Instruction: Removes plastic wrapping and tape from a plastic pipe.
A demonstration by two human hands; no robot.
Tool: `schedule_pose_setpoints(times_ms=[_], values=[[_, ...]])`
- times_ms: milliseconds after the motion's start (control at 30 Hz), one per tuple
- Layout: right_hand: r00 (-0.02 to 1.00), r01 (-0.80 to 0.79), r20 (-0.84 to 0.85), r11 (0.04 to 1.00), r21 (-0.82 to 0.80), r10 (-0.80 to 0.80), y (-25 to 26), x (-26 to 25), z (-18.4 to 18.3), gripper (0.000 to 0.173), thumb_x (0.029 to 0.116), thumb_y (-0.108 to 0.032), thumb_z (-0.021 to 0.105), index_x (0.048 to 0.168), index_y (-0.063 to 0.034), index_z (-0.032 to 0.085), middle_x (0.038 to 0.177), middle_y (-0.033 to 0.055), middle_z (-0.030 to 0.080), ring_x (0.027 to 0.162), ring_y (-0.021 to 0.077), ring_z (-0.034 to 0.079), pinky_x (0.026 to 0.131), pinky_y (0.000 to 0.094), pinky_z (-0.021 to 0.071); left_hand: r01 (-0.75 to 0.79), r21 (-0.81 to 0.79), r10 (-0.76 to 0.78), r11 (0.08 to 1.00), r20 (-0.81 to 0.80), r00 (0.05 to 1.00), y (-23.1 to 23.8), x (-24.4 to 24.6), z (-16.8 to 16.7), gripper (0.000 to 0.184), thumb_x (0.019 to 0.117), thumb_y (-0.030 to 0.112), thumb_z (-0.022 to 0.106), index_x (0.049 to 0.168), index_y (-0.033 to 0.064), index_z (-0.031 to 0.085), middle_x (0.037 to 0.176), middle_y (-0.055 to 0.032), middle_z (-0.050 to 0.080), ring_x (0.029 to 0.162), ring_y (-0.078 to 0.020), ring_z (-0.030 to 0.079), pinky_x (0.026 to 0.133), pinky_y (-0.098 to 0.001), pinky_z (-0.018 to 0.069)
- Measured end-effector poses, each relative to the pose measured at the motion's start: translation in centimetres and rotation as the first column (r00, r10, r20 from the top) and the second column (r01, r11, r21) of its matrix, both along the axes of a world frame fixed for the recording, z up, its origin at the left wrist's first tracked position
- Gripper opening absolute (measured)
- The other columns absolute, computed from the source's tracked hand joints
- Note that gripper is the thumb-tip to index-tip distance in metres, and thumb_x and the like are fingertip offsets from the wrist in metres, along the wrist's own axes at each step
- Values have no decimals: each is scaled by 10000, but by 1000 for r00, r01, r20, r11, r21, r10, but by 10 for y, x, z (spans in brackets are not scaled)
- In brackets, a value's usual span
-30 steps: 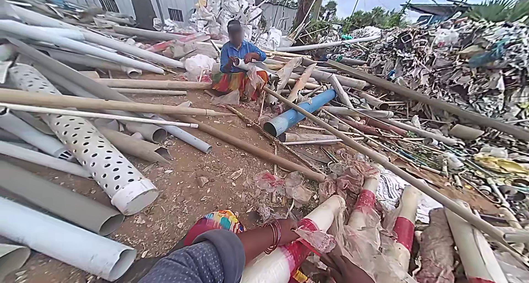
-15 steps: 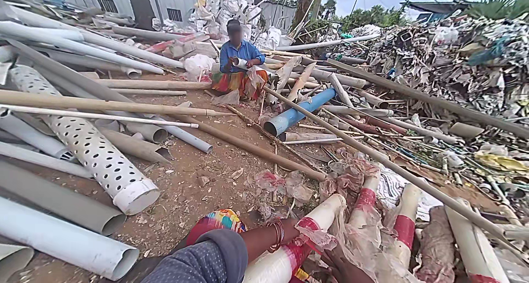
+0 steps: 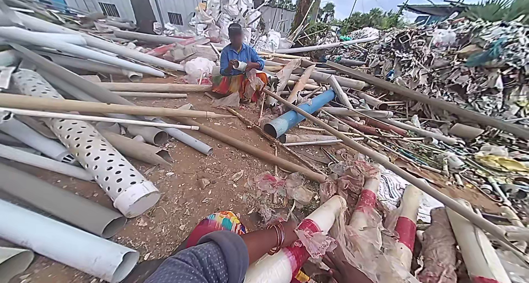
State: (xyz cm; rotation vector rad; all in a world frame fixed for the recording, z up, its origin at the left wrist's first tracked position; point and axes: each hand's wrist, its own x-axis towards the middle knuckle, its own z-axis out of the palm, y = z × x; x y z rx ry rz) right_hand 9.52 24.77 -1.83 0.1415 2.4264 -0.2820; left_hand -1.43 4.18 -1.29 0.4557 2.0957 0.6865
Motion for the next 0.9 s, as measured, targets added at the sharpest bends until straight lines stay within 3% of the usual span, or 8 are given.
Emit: schedule_pose_setpoints(times_ms=[433,900], values=[[1000,-7,10,1000,-3,7,7,-4,-10,597,1118,-352,415,1642,-119,253,1448,323,525,1322,490,541,1108,614,409,2,23,-1,1000,-28,1000,-2,-3,-12,439,1095,242,456,1435,-32,496,1231,-279,642,1100,-372,643,1001,-534,466],[999,-9,31,999,31,8,2,-4,-3,598,1120,-358,402,1642,-112,249,1452,315,529,1323,485,543,1106,611,410,31,-2,-31,1000,-28,999,-3,-3,-7,446,1094,235,460,1447,-36,483,1262,-292,631,1158,-393,630,1037,-552,449]])
